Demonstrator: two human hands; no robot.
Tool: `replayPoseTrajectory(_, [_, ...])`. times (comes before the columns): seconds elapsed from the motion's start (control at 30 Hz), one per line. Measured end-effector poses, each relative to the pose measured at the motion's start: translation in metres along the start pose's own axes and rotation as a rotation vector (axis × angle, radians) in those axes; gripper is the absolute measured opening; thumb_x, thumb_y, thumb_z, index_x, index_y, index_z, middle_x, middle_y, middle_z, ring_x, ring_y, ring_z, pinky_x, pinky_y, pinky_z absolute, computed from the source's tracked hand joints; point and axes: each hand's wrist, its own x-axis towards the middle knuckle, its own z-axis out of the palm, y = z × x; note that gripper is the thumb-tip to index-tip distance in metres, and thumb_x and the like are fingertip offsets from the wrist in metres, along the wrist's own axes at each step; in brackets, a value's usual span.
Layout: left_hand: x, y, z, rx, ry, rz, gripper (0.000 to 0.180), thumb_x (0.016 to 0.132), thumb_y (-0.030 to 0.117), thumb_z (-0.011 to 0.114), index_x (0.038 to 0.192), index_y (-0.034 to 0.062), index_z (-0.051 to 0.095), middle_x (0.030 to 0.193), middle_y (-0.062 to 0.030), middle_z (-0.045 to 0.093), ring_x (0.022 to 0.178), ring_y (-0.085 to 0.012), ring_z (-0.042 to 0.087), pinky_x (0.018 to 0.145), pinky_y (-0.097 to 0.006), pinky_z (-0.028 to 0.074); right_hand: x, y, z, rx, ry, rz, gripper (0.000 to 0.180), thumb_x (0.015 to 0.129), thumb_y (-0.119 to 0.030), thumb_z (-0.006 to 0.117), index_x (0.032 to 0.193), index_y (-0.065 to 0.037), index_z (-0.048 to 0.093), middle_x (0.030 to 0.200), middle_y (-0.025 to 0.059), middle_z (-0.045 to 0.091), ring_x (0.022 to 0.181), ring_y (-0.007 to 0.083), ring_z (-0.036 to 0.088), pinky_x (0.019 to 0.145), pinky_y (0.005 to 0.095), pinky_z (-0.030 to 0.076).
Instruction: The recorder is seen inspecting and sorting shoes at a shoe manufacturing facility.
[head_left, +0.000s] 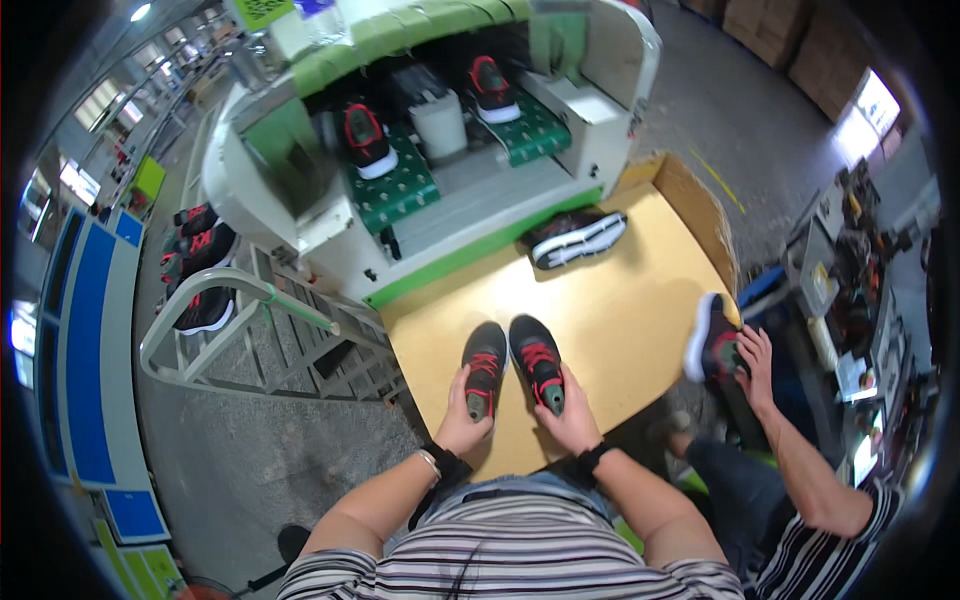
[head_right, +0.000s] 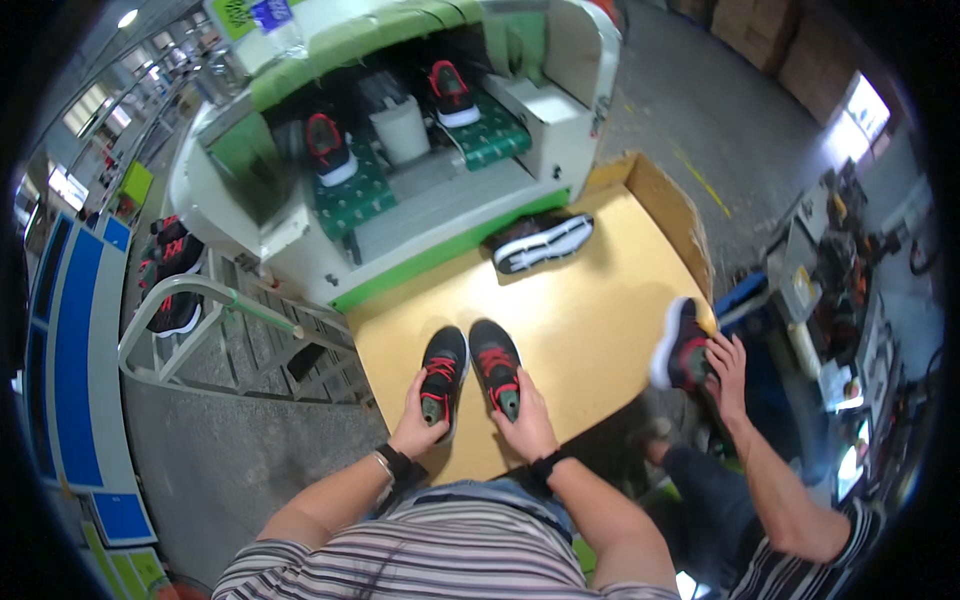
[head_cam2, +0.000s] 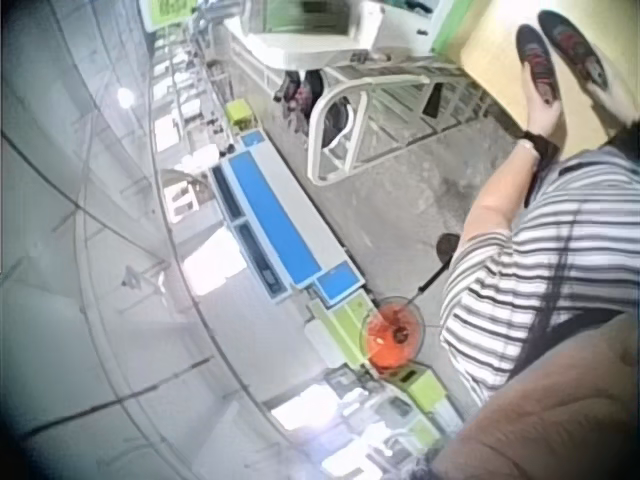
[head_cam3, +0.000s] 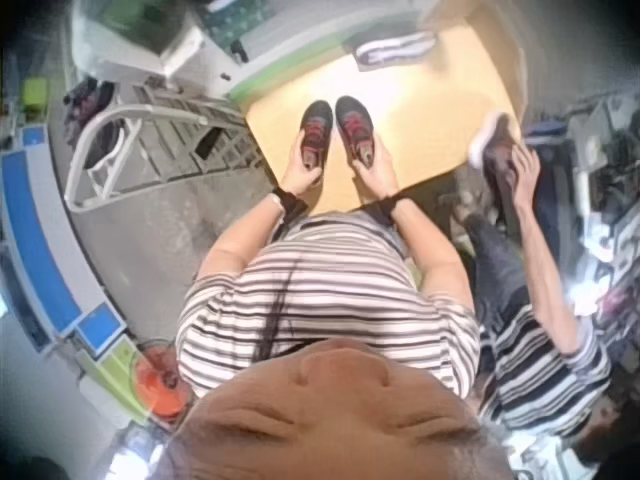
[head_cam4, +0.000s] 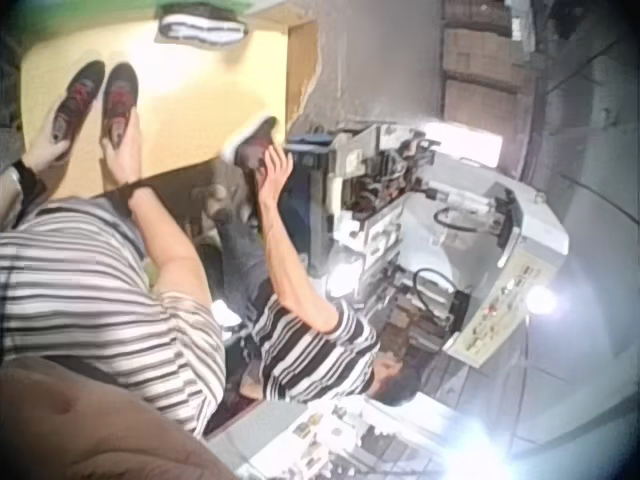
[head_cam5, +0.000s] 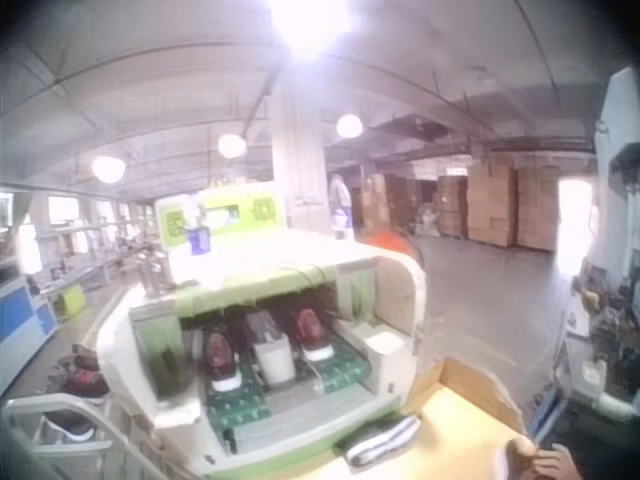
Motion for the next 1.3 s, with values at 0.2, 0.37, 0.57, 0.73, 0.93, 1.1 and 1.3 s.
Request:
replayPoseTrajectory(0.2, [0.047, 0.079, -0.060, -0.865, 0.105, -0.491, 0.091, 0.073, -0.001, 0.066, 0.150, 0.0042, 0.017, 0.125, -0.0162, 0.052, 0.106, -0.0271, 0.059, 0.089, -0.034, 0.051, -0.010, -0.016, -0.009, 0.050, -0.122, 0.047, 0.082, 0.079, -0.010, 0.072, 0.144, 0.008, 0.025, 0.136, 0.0325, 0.044, 0.128, 0.0459, 0.043, 0.108, 0.0440, 0.035])
replayPoseTrajectory(0.37, [0.100, 0.189, -0.115, -0.534, 0.344, 0.056, 0.089, 0.075, -0.006, 0.058, 0.151, 0.0048, 0.014, 0.130, -0.0135, 0.047, 0.110, -0.0207, 0.054, 0.095, -0.030, 0.045, -0.007, -0.014, -0.019, 0.055, -0.129, 0.065, 0.082, 0.080, -0.011, 0.071, 0.144, 0.008, 0.024, 0.135, 0.0322, 0.045, 0.128, 0.0451, 0.043, 0.109, 0.0431, 0.034])
replayPoseTrajectory(0.57, [0.220, 0.155, -0.149, 0.019, 0.618, -0.023, 0.094, 0.069, 0.001, 0.064, 0.150, -0.0008, 0.015, 0.147, -0.0249, 0.026, 0.136, -0.0392, 0.032, 0.114, -0.039, 0.028, 0.033, -0.025, -0.061, 0.498, -0.079, 0.337, 0.067, 0.084, -0.013, 0.071, 0.141, 0.001, 0.040, 0.125, 0.0171, 0.058, 0.116, 0.0238, 0.056, 0.099, 0.0334, 0.044])
replayPoseTrajectory(0.73, [0.235, 0.147, -0.158, -0.002, 0.660, -0.038, 0.096, 0.068, 0.003, 0.067, 0.149, -0.0032, 0.014, 0.147, -0.0248, 0.026, 0.137, -0.0390, 0.031, 0.114, -0.039, 0.027, 0.124, -0.115, -0.120, 0.579, 0.074, -0.029, 0.063, 0.086, -0.011, 0.069, 0.140, 0.001, 0.041, 0.128, 0.0130, 0.055, 0.119, 0.0198, 0.052, 0.102, 0.0331, 0.041])
replayPoseTrajectory(0.93, [0.251, 0.148, -0.163, 0.041, 0.640, -0.033, 0.101, 0.068, 0.009, 0.075, 0.149, -0.0037, 0.016, 0.148, -0.0258, 0.025, 0.137, -0.0397, 0.030, 0.114, -0.041, 0.028, 0.314, -0.149, -0.120, 0.071, 0.393, -0.355, 0.064, 0.085, -0.016, 0.067, 0.142, -0.001, 0.041, 0.130, 0.0241, 0.055, 0.120, 0.0352, 0.055, 0.102, 0.0380, 0.042])
replayPoseTrajectory(1.1, [0.254, 0.144, -0.180, 0.003, 0.568, -0.037, 0.102, 0.070, 0.014, 0.075, 0.150, -0.0038, 0.014, 0.148, -0.0271, 0.025, 0.137, -0.0412, 0.029, 0.114, -0.041, 0.027, 0.384, -0.113, -0.110, 0.154, 0.159, -0.311, 0.076, 0.088, -0.032, 0.069, 0.149, -0.007, 0.031, 0.141, 0.0237, 0.043, 0.132, 0.0325, 0.043, 0.109, 0.0374, 0.034])
replayPoseTrajectory(1.3, [0.272, 0.147, -0.181, 0.026, 0.561, -0.030, 0.101, 0.072, 0.016, 0.074, 0.150, -0.0040, 0.013, 0.147, -0.0290, 0.026, 0.137, -0.0421, 0.029, 0.114, -0.041, 0.027, 0.345, 0.039, -0.132, -0.040, 0.218, 0.066, 0.070, 0.088, -0.046, 0.066, 0.137, 0.000, 0.047, 0.128, 0.0174, 0.057, 0.121, 0.0313, 0.053, 0.109, 0.0404, 0.035])
